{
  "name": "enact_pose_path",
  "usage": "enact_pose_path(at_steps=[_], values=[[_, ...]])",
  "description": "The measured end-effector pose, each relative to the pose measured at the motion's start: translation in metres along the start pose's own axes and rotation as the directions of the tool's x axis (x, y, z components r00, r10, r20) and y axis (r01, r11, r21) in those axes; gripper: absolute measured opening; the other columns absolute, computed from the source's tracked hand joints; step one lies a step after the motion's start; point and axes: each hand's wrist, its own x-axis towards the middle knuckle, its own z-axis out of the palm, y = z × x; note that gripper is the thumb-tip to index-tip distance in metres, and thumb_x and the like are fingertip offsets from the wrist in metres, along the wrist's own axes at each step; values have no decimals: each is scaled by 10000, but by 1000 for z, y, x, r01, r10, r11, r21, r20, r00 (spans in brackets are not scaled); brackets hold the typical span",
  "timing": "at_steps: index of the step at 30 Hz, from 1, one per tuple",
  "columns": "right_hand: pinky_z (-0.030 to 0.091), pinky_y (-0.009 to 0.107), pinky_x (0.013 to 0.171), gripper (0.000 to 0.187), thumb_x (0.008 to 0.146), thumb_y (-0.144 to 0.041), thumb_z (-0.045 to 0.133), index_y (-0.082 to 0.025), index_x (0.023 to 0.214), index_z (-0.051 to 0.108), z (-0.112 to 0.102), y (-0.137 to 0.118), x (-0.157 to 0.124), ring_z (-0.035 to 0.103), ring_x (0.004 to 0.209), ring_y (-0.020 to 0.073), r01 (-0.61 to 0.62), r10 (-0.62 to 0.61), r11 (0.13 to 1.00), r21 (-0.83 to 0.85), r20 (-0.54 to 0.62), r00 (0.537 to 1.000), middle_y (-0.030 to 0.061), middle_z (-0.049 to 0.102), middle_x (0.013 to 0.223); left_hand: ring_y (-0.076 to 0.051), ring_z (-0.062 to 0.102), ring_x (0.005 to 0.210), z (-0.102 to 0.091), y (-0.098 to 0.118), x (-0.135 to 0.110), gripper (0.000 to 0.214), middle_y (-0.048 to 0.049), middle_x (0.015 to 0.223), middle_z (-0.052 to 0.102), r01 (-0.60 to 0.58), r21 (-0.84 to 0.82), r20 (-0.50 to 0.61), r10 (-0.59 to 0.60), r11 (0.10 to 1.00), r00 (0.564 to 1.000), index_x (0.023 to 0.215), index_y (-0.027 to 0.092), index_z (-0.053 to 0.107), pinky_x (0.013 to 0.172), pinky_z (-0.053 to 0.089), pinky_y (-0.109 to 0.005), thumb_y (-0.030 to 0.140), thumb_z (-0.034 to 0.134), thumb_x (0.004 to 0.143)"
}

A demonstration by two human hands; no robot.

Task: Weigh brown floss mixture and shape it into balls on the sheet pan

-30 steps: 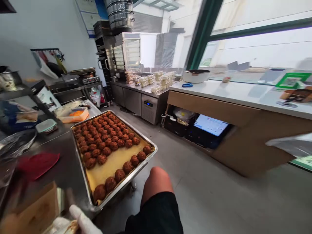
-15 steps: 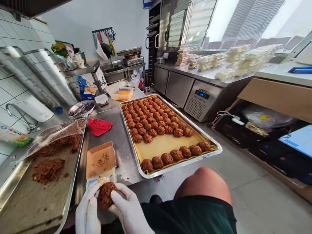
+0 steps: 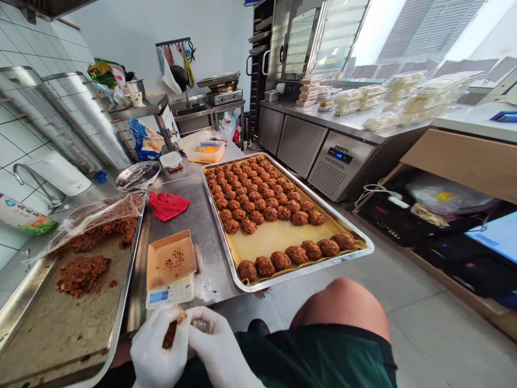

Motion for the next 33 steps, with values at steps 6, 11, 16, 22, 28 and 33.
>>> enact_pose_path(at_steps=[6,11,16,22,28,33], values=[[495,327,769,186,784,-262,746,-127,901,696,3,-2,-2,640,761,164,-80,78,991,104,24,997,71,698,853,-88,441,481,-3,1,6,313,57,549,441,101,-13,8,-101,995,995,599,212,465,527,392,-226,184,631,863],[487,315,819,175,821,-191,690,-136,987,685,2,-11,-2,648,850,168,-58,36,978,198,112,993,67,691,922,-178,653,758,-2,-2,9,105,-46,828,652,-51,-35,94,54,998,994,867,209,652,708,537,-291,186,552,883],[459,298,854,241,748,-87,706,-165,975,691,2,-16,-1,625,854,152,51,-56,991,127,35,998,41,704,943,-269,648,1116,5,-2,4,277,-140,1287,609,-1,33,39,0,999,999,1142,198,663,935,547,-392,199,578,879],[445,338,905,355,674,-114,771,-202,1005,678,-6,-14,-4,622,987,214,107,-113,989,103,54,992,33,703,997,-228,713,864,2,8,16,193,-71,948,733,345,-31,188,-333,938,924,1031,204,653,739,582,-321,328,559,918],[474,341,786,241,735,-264,776,-134,927,711,-4,-20,-5,634,797,182,-2,-3,993,116,45,999,76,705,881,-175,682,737,3,6,13,94,-24,823,700,214,-73,113,-205,974,972,924,217,643,677,545,-258,288,592,890],[393,258,611,83,744,-195,729,-125,781,704,-13,-12,0,556,613,118,-25,21,990,139,26,999,42,667,699,-124,569,539,8,-6,10,178,45,610,589,378,-67,138,-367,923,920,759,216,599,551,473,-219,350,649,865]])
